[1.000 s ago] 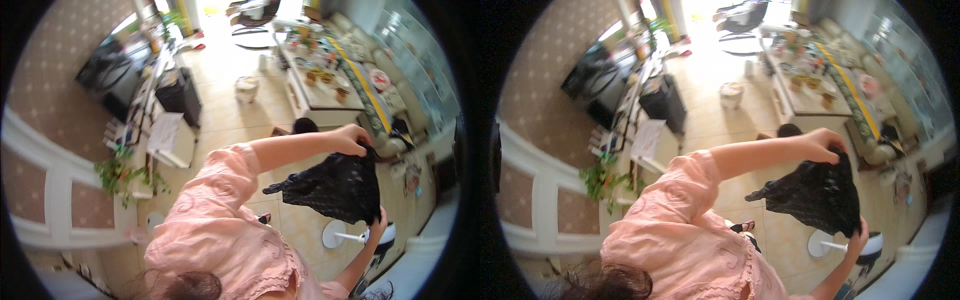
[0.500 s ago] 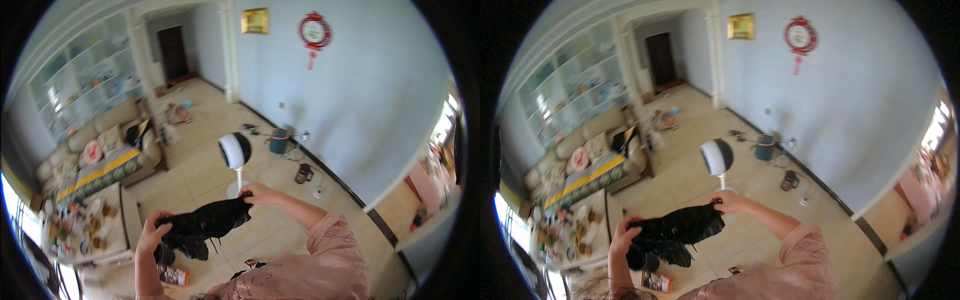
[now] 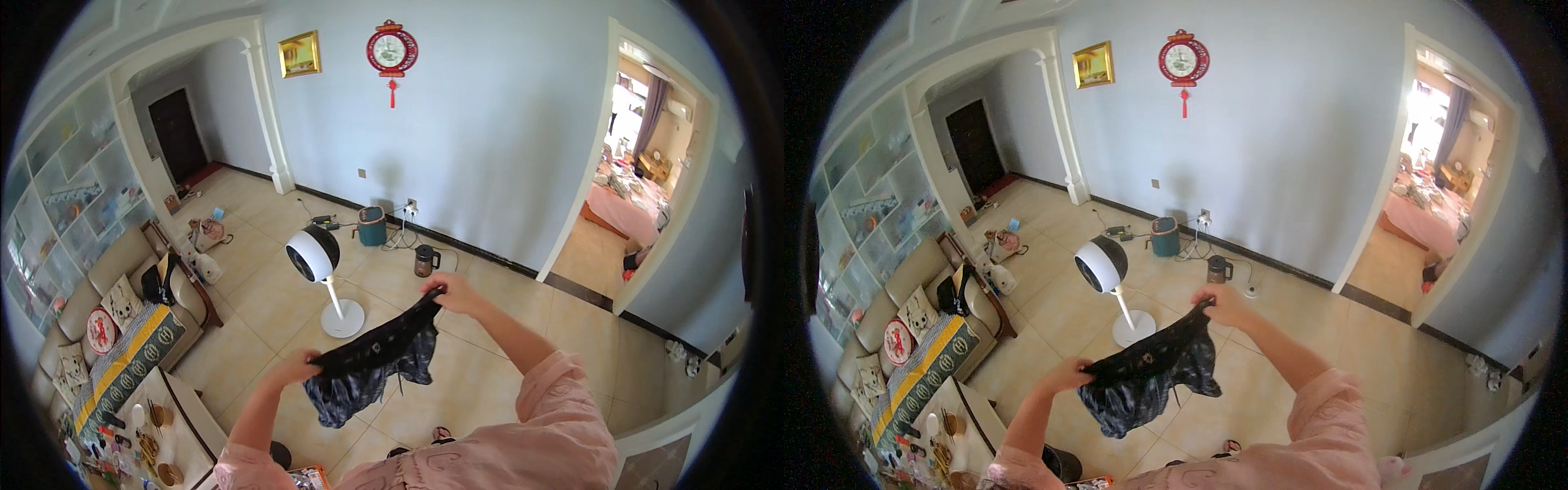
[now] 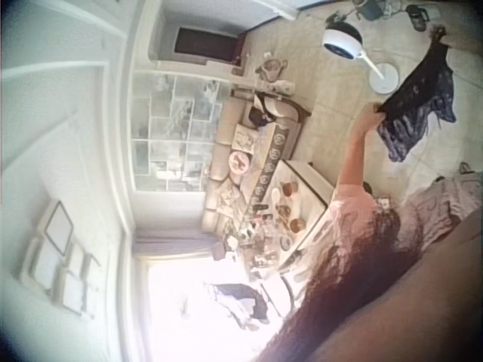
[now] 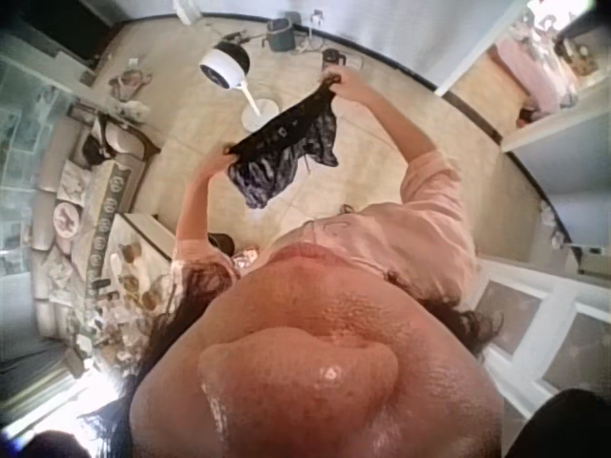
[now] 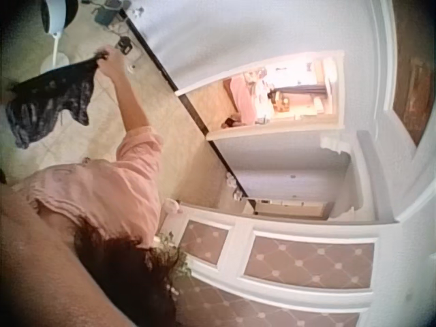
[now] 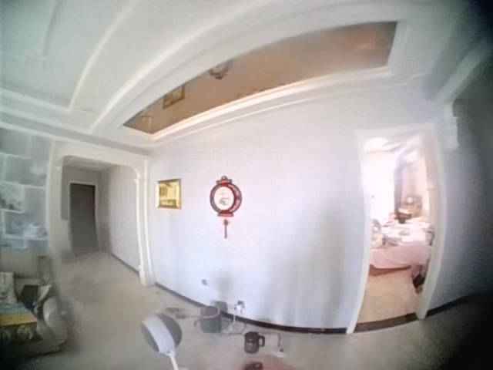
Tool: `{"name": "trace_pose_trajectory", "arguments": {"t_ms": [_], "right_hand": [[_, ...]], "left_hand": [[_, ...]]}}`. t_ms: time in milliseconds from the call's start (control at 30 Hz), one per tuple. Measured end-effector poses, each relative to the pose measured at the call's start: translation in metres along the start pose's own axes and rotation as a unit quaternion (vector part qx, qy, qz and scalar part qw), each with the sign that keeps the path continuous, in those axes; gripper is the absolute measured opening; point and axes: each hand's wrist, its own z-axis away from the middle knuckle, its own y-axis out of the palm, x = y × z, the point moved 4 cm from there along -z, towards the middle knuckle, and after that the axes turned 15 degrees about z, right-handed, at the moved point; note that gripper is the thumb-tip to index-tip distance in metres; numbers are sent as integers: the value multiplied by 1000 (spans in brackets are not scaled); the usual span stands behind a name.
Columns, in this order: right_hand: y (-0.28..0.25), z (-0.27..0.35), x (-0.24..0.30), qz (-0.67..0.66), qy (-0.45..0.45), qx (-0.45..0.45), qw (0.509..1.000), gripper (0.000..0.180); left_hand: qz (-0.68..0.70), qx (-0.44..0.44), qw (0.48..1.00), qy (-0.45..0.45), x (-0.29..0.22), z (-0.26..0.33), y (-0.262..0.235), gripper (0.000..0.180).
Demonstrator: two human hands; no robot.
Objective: The person carries a black garment from the bathroom into a bedroom, then moves to a balcony area. They place the garment on a hanger and hang it on a clothes rack among other items.
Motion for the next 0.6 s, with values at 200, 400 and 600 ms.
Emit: {"name": "trace_pose_trajectory", "arguments": {"t_ms": [200,400,600], "right_hand": [[-84,78,-20,37,111,-120,986,27],[-171,167,-73,138,130,-231,954,28],[-287,212,-36,246,133,-313,908,35]], "left_hand": [[-49,-66,989,123,-56,-84,31,25],[-230,-132,937,228,-159,-132,115,24],[-195,-284,848,404,-308,-162,158,26]]}}
